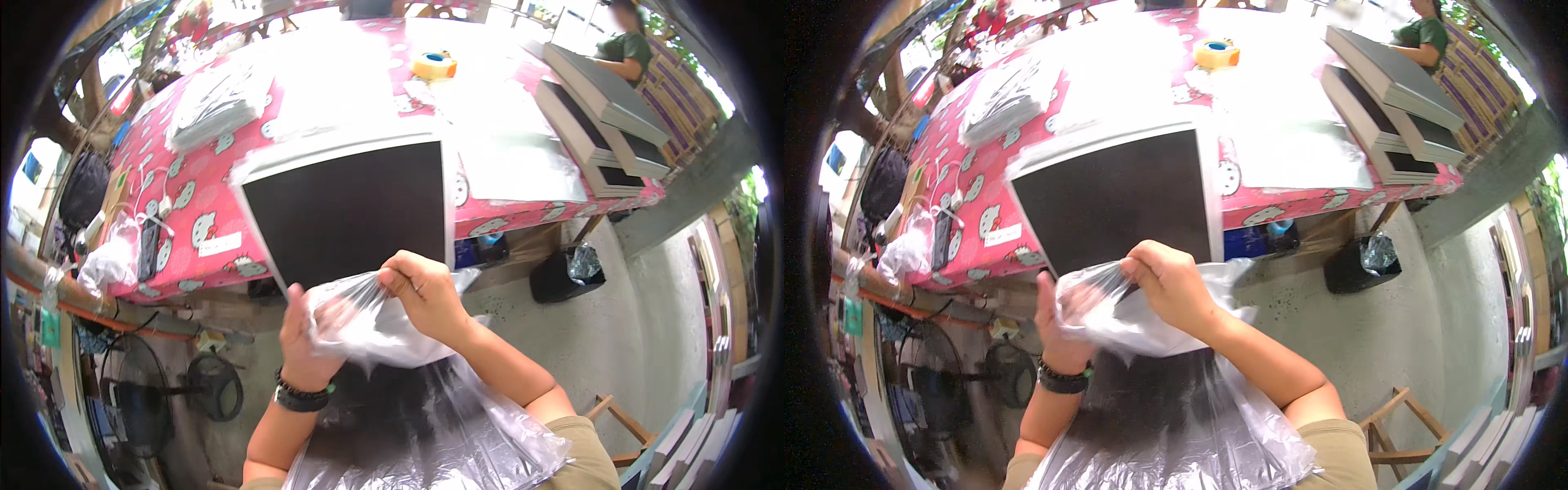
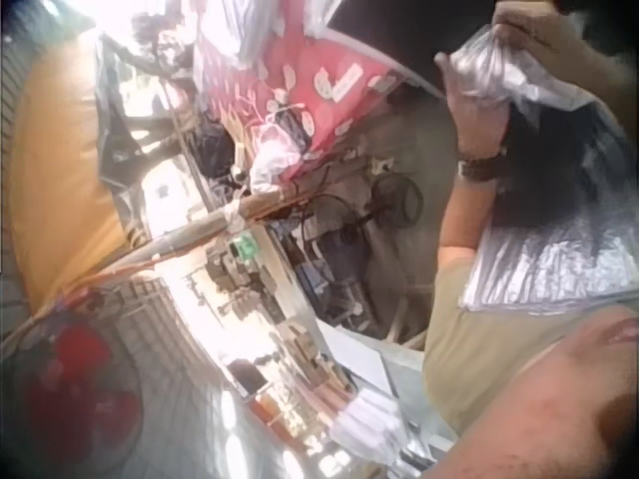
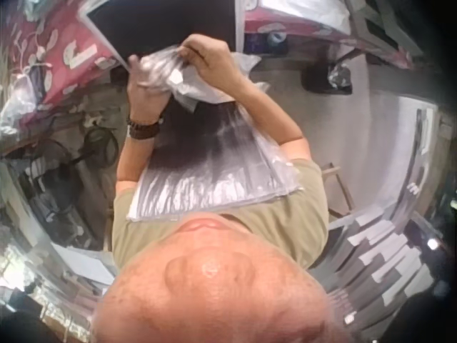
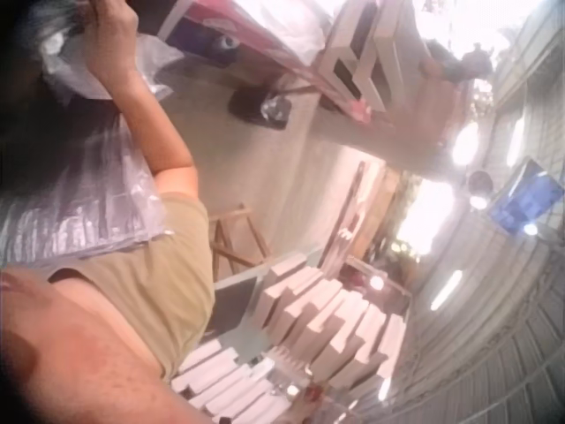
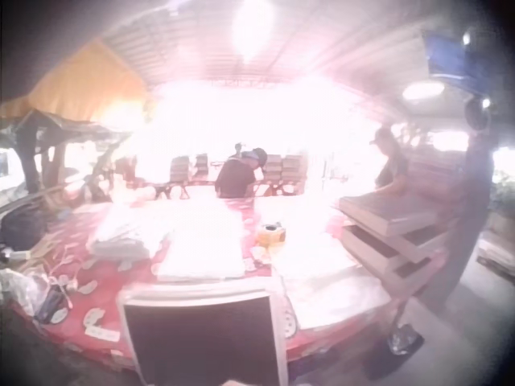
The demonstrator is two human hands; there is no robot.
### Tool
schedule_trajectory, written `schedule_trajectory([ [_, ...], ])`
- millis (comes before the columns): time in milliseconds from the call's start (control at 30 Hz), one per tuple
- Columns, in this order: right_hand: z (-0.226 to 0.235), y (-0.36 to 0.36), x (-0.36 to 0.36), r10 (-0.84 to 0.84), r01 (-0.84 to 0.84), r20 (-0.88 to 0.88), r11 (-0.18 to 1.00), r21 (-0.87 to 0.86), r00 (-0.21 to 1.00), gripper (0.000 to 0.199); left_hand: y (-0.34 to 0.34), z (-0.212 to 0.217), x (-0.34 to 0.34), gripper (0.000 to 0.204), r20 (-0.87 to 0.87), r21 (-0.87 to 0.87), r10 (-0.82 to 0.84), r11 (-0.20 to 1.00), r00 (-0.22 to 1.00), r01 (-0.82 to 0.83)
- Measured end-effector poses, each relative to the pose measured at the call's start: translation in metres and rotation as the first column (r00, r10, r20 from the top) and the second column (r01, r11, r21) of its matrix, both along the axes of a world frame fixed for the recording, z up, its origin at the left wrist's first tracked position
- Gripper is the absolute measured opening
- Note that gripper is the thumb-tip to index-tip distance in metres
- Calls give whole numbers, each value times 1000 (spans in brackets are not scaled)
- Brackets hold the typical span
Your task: The person packs flat items into individual plastic sleeves and then places them into large black boxes.
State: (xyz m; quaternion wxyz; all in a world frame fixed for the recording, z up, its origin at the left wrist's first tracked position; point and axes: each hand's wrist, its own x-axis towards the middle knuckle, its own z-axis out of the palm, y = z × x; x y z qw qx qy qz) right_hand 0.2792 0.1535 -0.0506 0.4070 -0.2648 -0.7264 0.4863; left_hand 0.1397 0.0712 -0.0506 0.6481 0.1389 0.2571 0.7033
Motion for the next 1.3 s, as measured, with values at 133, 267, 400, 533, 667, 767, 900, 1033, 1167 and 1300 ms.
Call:
schedule_trajectory([
  [133, -1, 13, 14, 268, -370, -301, 855, -364, 915, 23, -3, -13, -13, 29, 1, 218, -12, 976, 1000, 11],
  [267, -2, 4, 17, 564, -609, -229, 738, -292, 793, 30, 0, -3, -7, 22, -492, 228, 184, 970, 851, -78],
  [400, 5, 0, 39, 226, -770, -823, 541, -338, 520, 22, 3, -21, -40, 27, -852, 267, 419, 863, 314, -428],
  [533, 12, 24, 89, -329, -306, -761, 771, -558, 559, 21, -25, -95, -128, 29, -913, 377, 387, 673, -131, -636],
  [667, 18, 64, 223, -749, 573, -551, 649, -501, 367, 24, -128, -113, -237, 31, -879, 449, -10, 320, -476, -835],
  [767, 48, 51, 188, -733, 652, -487, 665, -365, 475, 30, -144, -44, -238, 26, -725, 239, 687, 177, -55, -955],
  [900, 26, 14, 51, 94, -83, 10, 928, -363, 996, 35, -52, 39, -93, 32, -761, 462, 636, 668, 126, -583],
  [1033, 44, -12, 1, 341, -364, 153, 917, 160, 927, 11, -16, 48, -3, 30, -969, 244, 247, 962, -10, 121],
  [1167, 57, 0, 25, 524, -541, 328, 840, -42, 787, 12, -30, 26, -39, 31, -902, 89, -75, 931, 425, 354],
  [1300, 25, -5, 48, 913, -896, -76, 375, -238, 402, 19, -55, -7, -59, 43, 207, 297, -134, 952, 969, 68],
])
